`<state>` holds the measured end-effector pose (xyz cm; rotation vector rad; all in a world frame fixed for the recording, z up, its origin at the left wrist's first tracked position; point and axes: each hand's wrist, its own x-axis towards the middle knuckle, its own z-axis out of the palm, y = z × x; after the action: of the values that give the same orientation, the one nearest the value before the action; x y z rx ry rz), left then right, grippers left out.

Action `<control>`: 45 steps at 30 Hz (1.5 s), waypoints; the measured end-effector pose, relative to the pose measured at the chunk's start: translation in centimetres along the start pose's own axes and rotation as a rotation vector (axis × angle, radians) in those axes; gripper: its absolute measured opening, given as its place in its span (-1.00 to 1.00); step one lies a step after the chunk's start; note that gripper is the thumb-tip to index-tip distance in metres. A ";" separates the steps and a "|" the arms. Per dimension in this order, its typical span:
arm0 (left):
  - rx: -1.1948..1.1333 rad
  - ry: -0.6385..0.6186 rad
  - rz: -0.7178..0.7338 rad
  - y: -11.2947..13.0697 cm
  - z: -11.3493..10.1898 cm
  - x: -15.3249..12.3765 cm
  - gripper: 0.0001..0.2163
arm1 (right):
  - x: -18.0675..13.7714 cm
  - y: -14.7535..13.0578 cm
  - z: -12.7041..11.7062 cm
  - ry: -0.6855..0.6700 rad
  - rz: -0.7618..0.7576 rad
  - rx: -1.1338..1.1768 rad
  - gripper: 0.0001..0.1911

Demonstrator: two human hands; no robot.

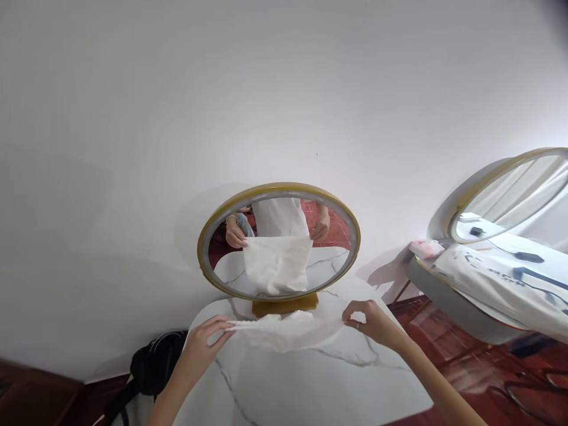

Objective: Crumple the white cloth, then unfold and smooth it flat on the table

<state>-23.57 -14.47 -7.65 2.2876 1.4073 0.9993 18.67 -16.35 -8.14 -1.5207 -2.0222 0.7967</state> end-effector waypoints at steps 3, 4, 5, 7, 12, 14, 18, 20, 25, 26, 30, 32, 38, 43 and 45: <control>0.037 -0.056 -0.030 3.5 -0.4 1.0 -0.71 | 0.0 1.4 -2.3 0.050 -0.039 -0.010 -0.83; 0.046 -0.087 -0.035 4.7 -0.4 1.5 -0.71 | 0.0 1.9 -3.3 0.063 -0.056 -0.021 -0.82; 0.054 -0.110 -0.030 5.8 -0.3 1.9 -0.72 | -0.2 2.3 -4.4 0.074 -0.079 -0.035 -0.82; 0.067 -0.133 0.000 8.1 0.0 3.0 -0.72 | -0.5 3.2 -7.1 0.100 -0.138 -0.066 -0.81; 0.098 -0.081 0.049 13.4 2.0 5.2 -0.71 | -2.1 4.9 -14.0 0.190 -0.255 -0.125 -0.81; 0.100 -0.008 0.036 15.4 2.9 5.3 -0.70 | -3.3 5.4 -16.0 0.218 -0.258 -0.133 -0.80; 0.070 0.054 -0.037 18.8 4.4 4.1 -0.70 | -6.8 6.4 -17.8 0.221 -0.153 -0.110 -0.68; 0.057 0.019 -0.116 19.9 4.6 3.1 -0.73 | -8.8 7.0 -18.1 0.219 -0.124 -0.052 -0.63; 0.054 -0.094 -0.201 21.0 4.6 1.4 -0.74 | -11.7 7.5 -18.9 0.207 -0.179 0.039 -0.70; 0.059 -0.095 -0.204 21.0 4.8 1.6 -0.74 | -11.7 7.6 -19.2 0.220 -0.175 0.034 -0.73; 0.067 -0.147 -0.243 19.5 7.7 3.8 -0.75 | -8.2 9.9 -19.0 0.203 -0.079 -0.095 -0.86; 0.061 -0.208 -0.270 17.6 10.9 5.4 -0.77 | -4.9 12.4 -17.4 0.121 -0.055 -0.166 -0.88; 0.112 -0.035 -0.376 12.0 23.0 5.3 -0.80 | 1.4 19.2 -7.8 0.123 0.042 -0.286 -0.74; 0.107 0.020 -0.396 11.3 31.9 -2.2 -0.67 | -3.5 20.2 1.8 0.070 -0.028 -0.329 -0.65; 0.104 -0.022 -0.374 11.3 34.1 -3.8 -0.66 | -5.4 20.2 5.0 0.033 -0.060 -0.333 -0.58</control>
<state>6.12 -19.23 -27.64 1.9848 1.8263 0.7975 30.46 -18.10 -26.03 -1.6249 -2.2477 0.4213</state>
